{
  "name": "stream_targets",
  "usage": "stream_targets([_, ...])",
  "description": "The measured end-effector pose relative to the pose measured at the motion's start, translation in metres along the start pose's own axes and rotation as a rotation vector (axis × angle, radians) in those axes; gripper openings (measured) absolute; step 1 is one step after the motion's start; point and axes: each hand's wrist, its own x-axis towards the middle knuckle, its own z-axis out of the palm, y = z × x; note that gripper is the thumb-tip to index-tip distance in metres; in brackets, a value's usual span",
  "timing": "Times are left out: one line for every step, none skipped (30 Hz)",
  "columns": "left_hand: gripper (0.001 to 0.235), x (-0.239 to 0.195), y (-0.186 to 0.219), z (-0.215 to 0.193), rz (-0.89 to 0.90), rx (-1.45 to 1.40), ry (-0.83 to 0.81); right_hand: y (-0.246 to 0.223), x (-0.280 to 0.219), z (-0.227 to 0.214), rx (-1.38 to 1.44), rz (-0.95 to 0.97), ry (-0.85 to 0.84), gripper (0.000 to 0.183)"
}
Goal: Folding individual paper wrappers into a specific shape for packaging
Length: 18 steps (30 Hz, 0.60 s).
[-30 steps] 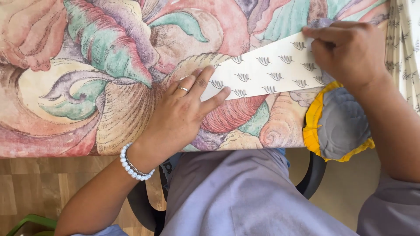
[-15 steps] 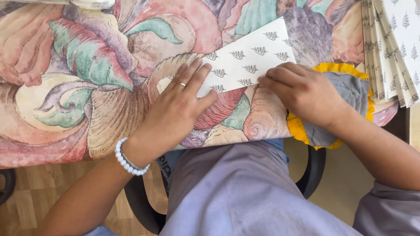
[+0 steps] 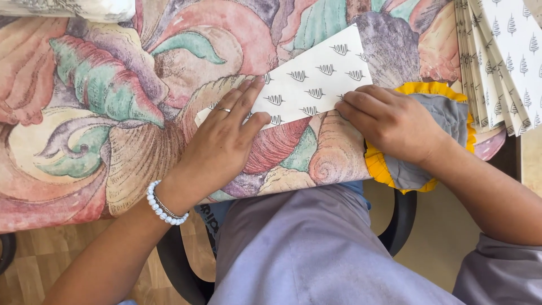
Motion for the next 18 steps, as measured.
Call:
stream_targets([0.024, 0.001, 0.0, 0.001, -0.006, 0.027, -0.031, 0.0, 0.005, -0.003, 0.042, 0.025, 0.039, 0.014])
stream_targets([0.028, 0.002, -0.001, 0.002, -0.014, 0.057, -0.06, 0.0, 0.012, -0.006, 0.084, 0.045, 0.08, 0.009])
stream_targets([0.028, 0.003, -0.003, 0.003, -0.022, 0.056, -0.056, 0.002, 0.016, -0.008, 0.085, 0.037, 0.077, 0.009])
stream_targets([0.031, 0.004, -0.004, 0.003, -0.023, 0.124, -0.088, 0.004, 0.022, -0.009, 0.119, 0.061, 0.03, 0.016])
stream_targets([0.034, 0.004, -0.005, 0.003, -0.024, 0.192, -0.121, 0.007, 0.027, -0.01, 0.152, 0.086, -0.017, 0.026])
stream_targets([0.034, 0.004, -0.005, 0.005, -0.028, 0.195, -0.116, 0.006, 0.039, -0.004, 0.15, 0.079, -0.016, 0.026])
stream_targets([0.035, 0.004, -0.005, 0.008, -0.038, 0.247, -0.147, 0.006, 0.049, 0.002, 0.023, 0.1, -0.059, 0.036])
stream_targets([0.036, 0.004, -0.005, 0.011, -0.047, 0.295, -0.179, 0.004, 0.058, 0.008, -0.102, 0.124, -0.104, 0.047])
stream_targets([0.036, 0.003, -0.004, 0.012, -0.049, 0.295, -0.177, 0.001, 0.068, 0.011, -0.104, 0.121, -0.105, 0.047])
stream_targets([0.032, 0.003, -0.005, 0.013, -0.043, 0.318, -0.143, -0.001, 0.078, 0.015, -0.089, 0.087, -0.087, 0.049])
stream_targets([0.029, 0.003, -0.006, 0.014, -0.038, 0.342, -0.109, -0.004, 0.089, 0.019, -0.073, 0.053, -0.068, 0.051])
stream_targets([0.029, 0.003, -0.006, 0.011, -0.044, 0.341, -0.107, -0.002, 0.093, 0.021, -0.072, 0.046, -0.07, 0.051])
stream_targets([0.03, 0.003, -0.007, 0.009, -0.053, 0.28, -0.105, -0.001, 0.096, 0.023, -0.036, 0.079, -0.064, 0.045])
stream_targets([0.032, 0.003, -0.006, 0.008, -0.058, 0.215, -0.105, -0.001, 0.098, 0.025, 0.001, 0.117, -0.061, 0.04])
stream_targets([0.032, 0.002, -0.005, 0.008, -0.06, 0.21, -0.105, 0.009, 0.088, 0.027, 0.003, 0.116, -0.066, 0.04])
stream_targets([0.035, 0.001, -0.006, 0.008, -0.064, 0.169, -0.095, 0.019, 0.079, 0.028, 0.042, 0.163, -0.076, 0.038])
stream_targets([0.037, 0.001, -0.007, 0.007, -0.067, 0.128, -0.085, 0.029, 0.07, 0.029, 0.08, 0.211, -0.085, 0.037])
stream_targets([0.037, 0.001, -0.008, 0.008, -0.069, 0.124, -0.088, 0.045, 0.056, 0.026, 0.084, 0.211, -0.089, 0.037])
